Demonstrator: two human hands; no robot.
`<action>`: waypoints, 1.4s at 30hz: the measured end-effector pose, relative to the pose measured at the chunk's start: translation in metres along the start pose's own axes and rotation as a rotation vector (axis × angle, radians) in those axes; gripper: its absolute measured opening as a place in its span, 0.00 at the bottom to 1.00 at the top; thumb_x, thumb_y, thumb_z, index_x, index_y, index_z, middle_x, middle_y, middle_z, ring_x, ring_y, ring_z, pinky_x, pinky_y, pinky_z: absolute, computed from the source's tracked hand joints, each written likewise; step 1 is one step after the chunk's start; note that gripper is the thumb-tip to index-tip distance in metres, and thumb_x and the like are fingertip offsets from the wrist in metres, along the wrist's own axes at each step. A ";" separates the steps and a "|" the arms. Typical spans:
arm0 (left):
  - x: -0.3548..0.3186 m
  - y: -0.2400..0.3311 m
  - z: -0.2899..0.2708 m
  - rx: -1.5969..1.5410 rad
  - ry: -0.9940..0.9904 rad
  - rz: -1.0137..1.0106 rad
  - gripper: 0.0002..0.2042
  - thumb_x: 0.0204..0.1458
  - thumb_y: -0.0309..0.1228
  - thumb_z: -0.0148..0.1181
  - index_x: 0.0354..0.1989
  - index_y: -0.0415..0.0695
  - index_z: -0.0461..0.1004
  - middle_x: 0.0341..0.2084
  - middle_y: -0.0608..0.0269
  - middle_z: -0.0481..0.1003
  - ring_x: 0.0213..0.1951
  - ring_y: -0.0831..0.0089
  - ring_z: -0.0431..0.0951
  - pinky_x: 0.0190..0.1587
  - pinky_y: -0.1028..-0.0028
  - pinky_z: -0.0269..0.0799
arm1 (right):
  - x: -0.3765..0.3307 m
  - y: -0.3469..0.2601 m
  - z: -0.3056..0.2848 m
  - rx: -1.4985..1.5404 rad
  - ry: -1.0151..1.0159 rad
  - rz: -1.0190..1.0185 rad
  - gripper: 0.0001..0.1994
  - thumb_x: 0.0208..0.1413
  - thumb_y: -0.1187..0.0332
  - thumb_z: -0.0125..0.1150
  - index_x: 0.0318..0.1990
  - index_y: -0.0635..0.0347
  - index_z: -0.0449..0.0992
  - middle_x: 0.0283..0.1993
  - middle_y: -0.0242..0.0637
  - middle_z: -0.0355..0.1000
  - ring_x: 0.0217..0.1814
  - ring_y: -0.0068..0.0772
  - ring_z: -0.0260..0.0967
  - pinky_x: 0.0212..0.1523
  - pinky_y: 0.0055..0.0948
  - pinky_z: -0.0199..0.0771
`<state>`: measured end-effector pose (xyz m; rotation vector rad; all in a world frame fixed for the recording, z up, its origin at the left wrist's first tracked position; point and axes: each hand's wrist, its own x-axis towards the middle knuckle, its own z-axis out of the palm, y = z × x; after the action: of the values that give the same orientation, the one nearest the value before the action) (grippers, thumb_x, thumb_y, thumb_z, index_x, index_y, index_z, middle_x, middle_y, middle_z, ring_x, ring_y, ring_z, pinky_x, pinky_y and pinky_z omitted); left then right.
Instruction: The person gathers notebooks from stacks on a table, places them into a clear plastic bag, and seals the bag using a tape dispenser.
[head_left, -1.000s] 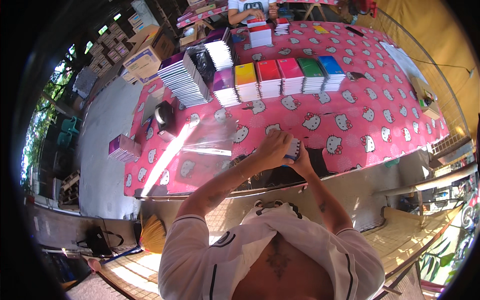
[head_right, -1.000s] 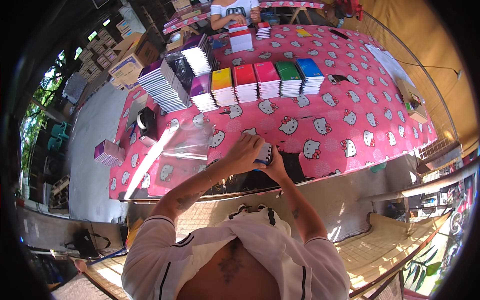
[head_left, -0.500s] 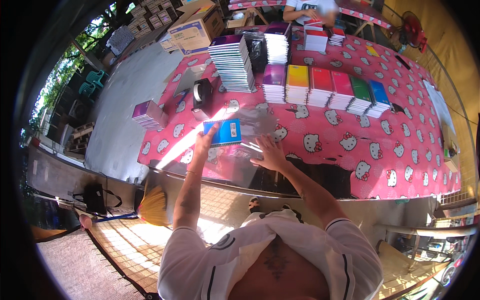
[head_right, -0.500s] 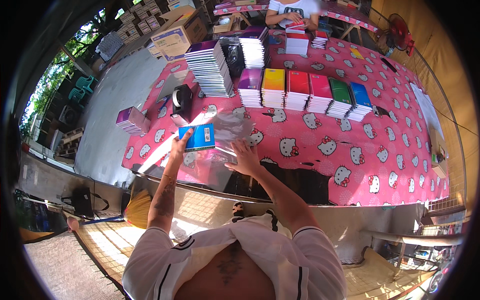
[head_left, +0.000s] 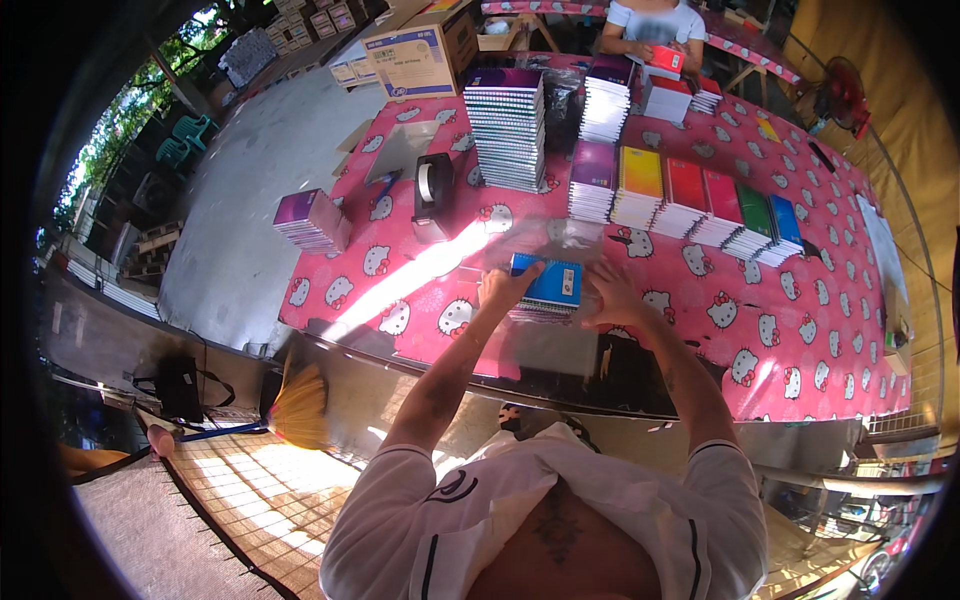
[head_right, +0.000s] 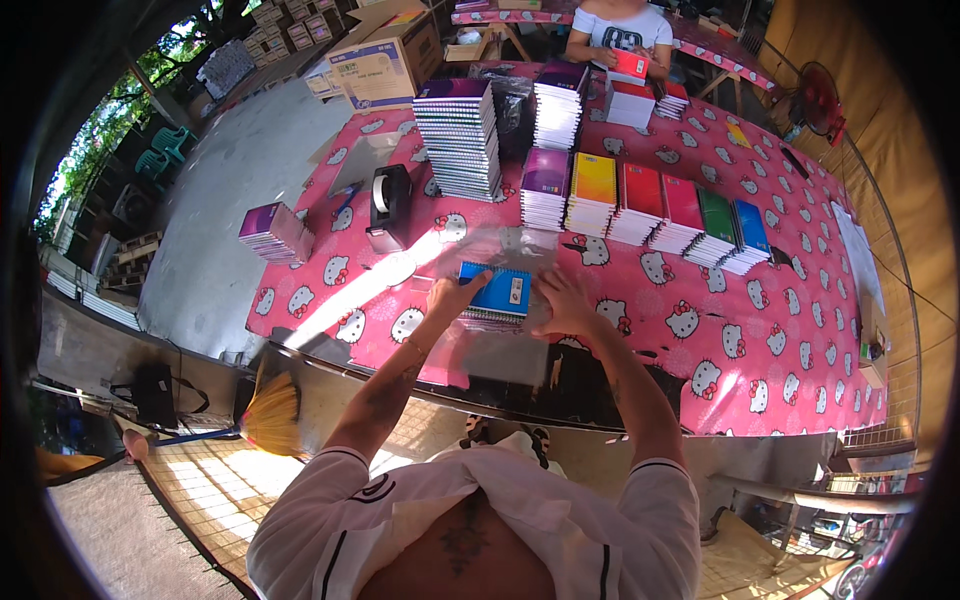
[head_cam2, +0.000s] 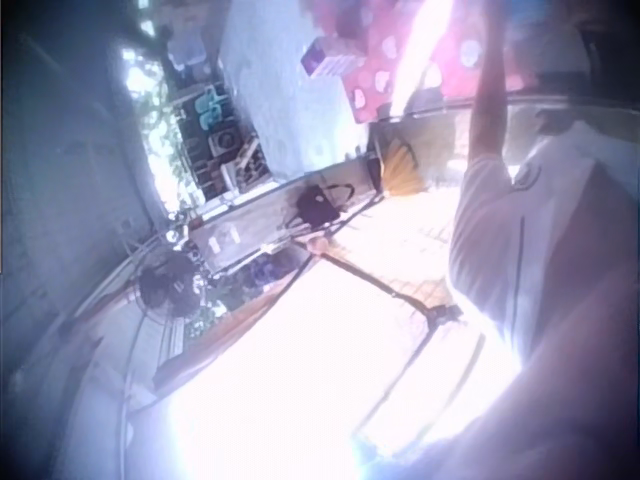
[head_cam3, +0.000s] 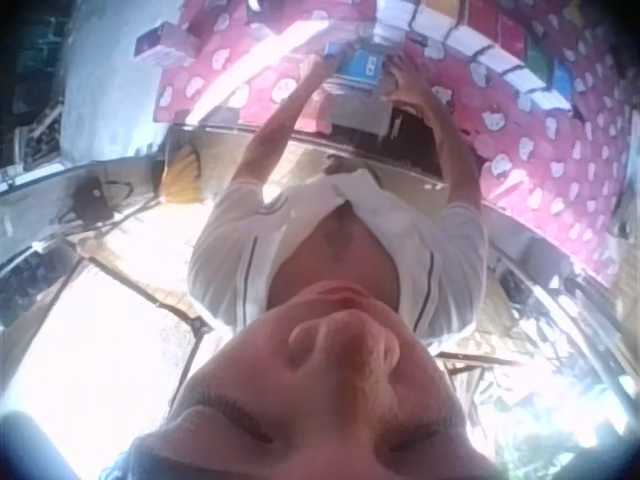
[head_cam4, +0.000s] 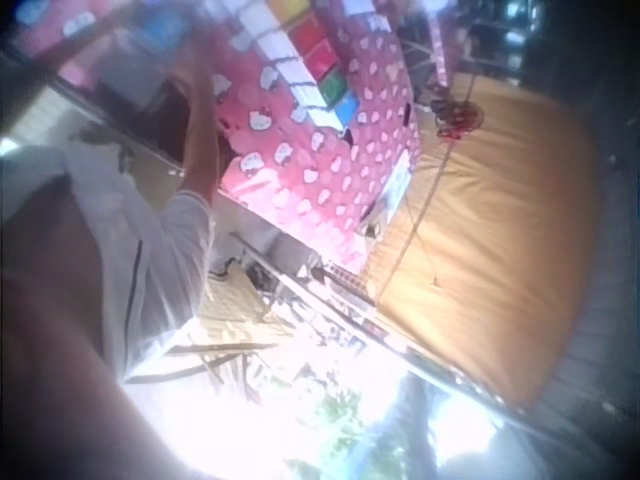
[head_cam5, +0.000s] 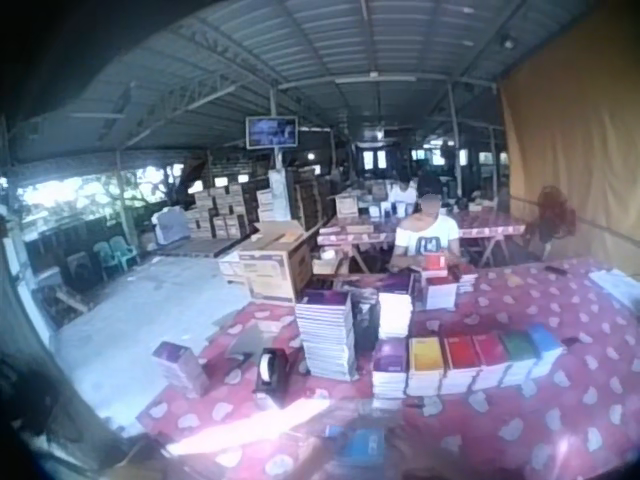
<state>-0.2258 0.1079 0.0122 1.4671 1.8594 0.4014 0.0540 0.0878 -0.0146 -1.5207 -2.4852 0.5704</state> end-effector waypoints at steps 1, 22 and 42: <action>-0.003 -0.003 -0.004 0.022 0.003 0.004 0.46 0.42 0.74 0.56 0.45 0.36 0.79 0.42 0.41 0.80 0.50 0.46 0.78 0.53 0.55 0.71 | -0.001 -0.001 0.007 0.019 0.088 -0.006 0.46 0.47 0.44 0.69 0.72 0.54 0.58 0.75 0.42 0.54 0.78 0.45 0.49 0.72 0.59 0.48; 0.018 -0.059 -0.002 -0.685 -0.049 -0.044 0.38 0.55 0.63 0.58 0.56 0.36 0.70 0.43 0.50 0.78 0.44 0.61 0.79 0.46 0.63 0.75 | -0.006 -0.053 0.034 1.360 0.195 0.576 0.21 0.66 0.55 0.51 0.60 0.56 0.73 0.54 0.33 0.74 0.54 0.28 0.71 0.53 0.30 0.70; -0.041 -0.136 -0.031 0.245 -0.124 0.931 0.12 0.52 0.43 0.65 0.43 0.55 0.81 0.34 0.61 0.80 0.35 0.59 0.81 0.39 0.60 0.77 | -0.068 -0.099 0.049 0.359 0.078 0.079 0.10 0.58 0.66 0.64 0.46 0.53 0.81 0.36 0.34 0.80 0.39 0.36 0.79 0.42 0.34 0.78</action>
<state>-0.3407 0.0344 -0.0390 2.4219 1.0491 0.4973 -0.0118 -0.0243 -0.0158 -1.4700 -2.1292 0.8953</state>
